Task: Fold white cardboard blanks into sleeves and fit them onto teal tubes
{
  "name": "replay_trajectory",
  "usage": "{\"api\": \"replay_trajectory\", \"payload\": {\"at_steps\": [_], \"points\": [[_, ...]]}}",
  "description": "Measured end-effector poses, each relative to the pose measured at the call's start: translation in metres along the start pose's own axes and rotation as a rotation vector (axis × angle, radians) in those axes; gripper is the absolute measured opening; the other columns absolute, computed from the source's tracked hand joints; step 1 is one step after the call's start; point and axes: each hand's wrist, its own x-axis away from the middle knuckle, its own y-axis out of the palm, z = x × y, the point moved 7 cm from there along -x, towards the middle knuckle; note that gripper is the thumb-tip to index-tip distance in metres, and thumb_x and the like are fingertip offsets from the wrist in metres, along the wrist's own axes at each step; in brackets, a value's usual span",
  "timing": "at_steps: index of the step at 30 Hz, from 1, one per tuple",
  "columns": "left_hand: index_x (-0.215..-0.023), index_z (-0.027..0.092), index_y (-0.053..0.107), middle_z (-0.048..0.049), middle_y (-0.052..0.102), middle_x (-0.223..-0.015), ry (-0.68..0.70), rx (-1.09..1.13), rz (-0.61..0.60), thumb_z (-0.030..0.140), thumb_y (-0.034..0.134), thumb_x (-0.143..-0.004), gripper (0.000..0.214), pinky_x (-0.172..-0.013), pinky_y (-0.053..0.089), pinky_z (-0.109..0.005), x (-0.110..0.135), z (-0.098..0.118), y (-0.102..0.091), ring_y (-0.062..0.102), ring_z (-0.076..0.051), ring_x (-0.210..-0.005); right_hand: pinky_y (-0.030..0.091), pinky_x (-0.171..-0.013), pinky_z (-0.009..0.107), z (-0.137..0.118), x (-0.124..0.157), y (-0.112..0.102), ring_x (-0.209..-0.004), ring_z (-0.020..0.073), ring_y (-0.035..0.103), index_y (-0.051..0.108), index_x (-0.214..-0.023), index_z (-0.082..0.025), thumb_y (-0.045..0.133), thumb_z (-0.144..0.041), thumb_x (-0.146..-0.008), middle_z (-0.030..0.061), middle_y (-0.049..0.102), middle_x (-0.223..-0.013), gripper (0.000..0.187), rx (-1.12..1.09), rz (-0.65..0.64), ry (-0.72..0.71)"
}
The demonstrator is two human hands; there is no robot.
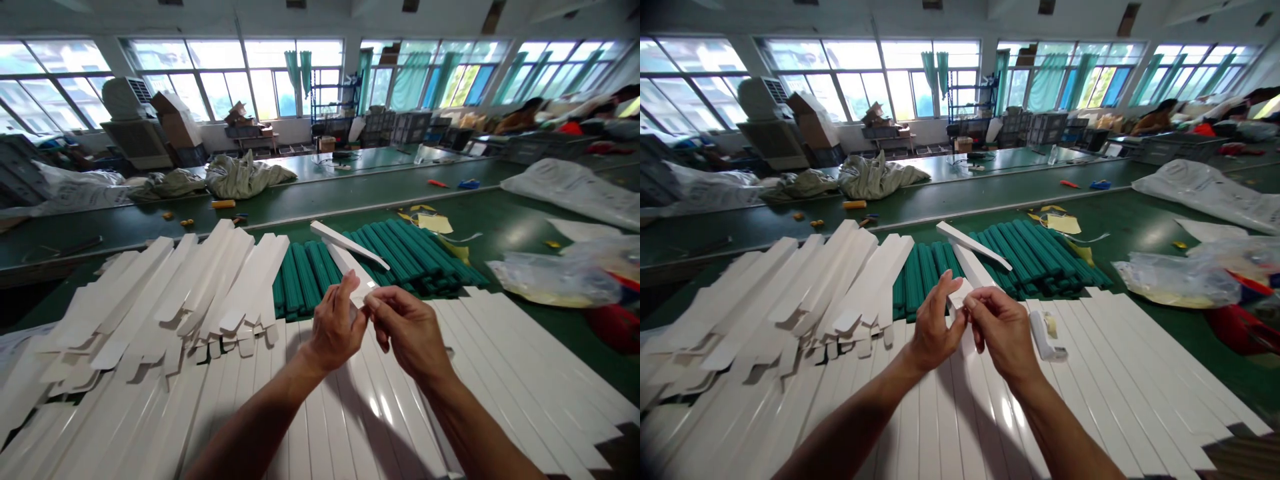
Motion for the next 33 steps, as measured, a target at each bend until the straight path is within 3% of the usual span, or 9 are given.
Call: {"api": "replay_trajectory", "payload": {"at_steps": [7,10,12,15,18,22,25,29,33], "points": [[-0.150,0.016,0.015,-0.0190,0.056,-0.130,-0.004,-0.035,0.036,0.014,0.053,-0.089,0.072,-0.096,0.054,-0.043,0.001,0.005,-0.003,0.058,-0.025,-0.119,0.032,-0.024,0.017,0.002,-0.007,0.001,-0.030,0.0071,0.040,0.045,-0.091,-0.018,0.081,-0.045,-0.062,-0.0090,0.052,-0.048,0.053,-0.040,0.007,0.229],[-0.146,0.023,0.027,-0.0200,0.038,-0.144,0.041,-0.088,-0.004,0.012,0.054,-0.087,0.065,-0.089,0.056,-0.040,-0.001,0.007,-0.006,0.057,-0.025,-0.118,0.032,-0.025,0.017,0.004,-0.010,0.003,-0.030,0.0068,0.041,0.042,-0.082,-0.019,0.083,-0.047,-0.057,-0.0066,0.055,-0.050,0.055,-0.056,-0.049,0.347],[-0.139,0.022,0.038,-0.0190,0.038,-0.143,0.040,-0.077,-0.103,0.012,0.053,-0.087,0.056,-0.091,0.055,-0.041,-0.003,0.005,-0.004,0.055,-0.025,-0.118,0.033,-0.025,0.018,0.006,-0.011,0.003,-0.030,0.0076,0.042,0.042,-0.082,-0.019,0.082,-0.050,-0.058,-0.0061,0.056,-0.051,0.056,-0.040,-0.071,0.348],[-0.131,0.014,0.048,-0.0180,0.053,-0.127,0.015,0.027,-0.181,0.015,0.052,-0.085,0.046,-0.098,0.051,-0.043,-0.004,0.000,-0.008,0.053,-0.026,-0.120,0.032,-0.028,0.020,0.019,-0.010,0.000,-0.030,0.0089,0.042,0.043,-0.087,-0.020,0.073,-0.059,-0.068,-0.0076,0.053,-0.050,0.053,0.046,-0.051,0.253],[-0.130,0.013,0.049,-0.0167,0.057,-0.125,-0.003,0.103,-0.181,0.019,0.050,-0.087,0.043,-0.100,0.049,-0.044,-0.004,-0.003,-0.013,0.053,-0.026,-0.120,0.033,-0.038,0.020,0.046,-0.007,-0.008,-0.039,0.0094,0.042,0.047,-0.088,-0.019,0.063,-0.055,-0.079,-0.0078,0.046,-0.051,0.040,0.365,0.060,0.035],[-0.130,0.014,0.050,-0.0167,0.056,-0.127,-0.046,0.087,-0.161,0.020,0.050,-0.090,0.041,-0.102,0.047,-0.045,-0.003,-0.003,-0.014,0.051,-0.025,-0.122,0.045,-0.061,0.030,0.090,0.005,0.001,-0.076,0.0216,0.057,0.051,-0.099,-0.015,0.053,-0.042,-0.084,0.0085,0.059,-0.083,0.031,0.967,0.138,-0.335],[-0.131,0.015,0.051,-0.0171,0.054,-0.128,-0.047,0.084,-0.145,0.023,0.050,-0.092,0.039,-0.100,0.048,-0.045,-0.004,0.001,-0.009,0.052,-0.025,-0.121,0.046,-0.066,0.034,0.111,0.010,0.002,-0.083,0.0250,0.059,0.047,-0.106,-0.014,0.045,-0.036,-0.087,0.0141,0.060,-0.092,0.029,1.191,0.160,-0.429],[-0.145,0.021,0.036,-0.0173,0.043,-0.140,-0.179,0.236,-0.170,0.033,0.049,-0.095,0.053,-0.091,0.055,-0.039,0.003,-0.017,0.005,0.055,-0.025,-0.119,0.042,-0.059,0.032,0.107,0.018,-0.021,-0.072,0.0252,0.061,0.045,-0.102,-0.013,0.046,-0.044,-0.087,0.0126,0.062,-0.082,0.034,1.317,0.060,-0.316],[-0.145,0.018,0.033,-0.0178,0.044,-0.135,-0.411,0.165,-0.192,0.035,0.043,-0.097,0.051,-0.070,0.059,-0.029,0.028,-0.069,0.028,0.064,-0.018,-0.098,0.040,-0.061,0.032,0.118,0.038,-0.062,-0.072,0.0279,0.065,0.044,-0.114,-0.006,0.046,-0.044,-0.088,0.0125,0.065,-0.079,0.046,1.438,-0.170,-0.036]]}}
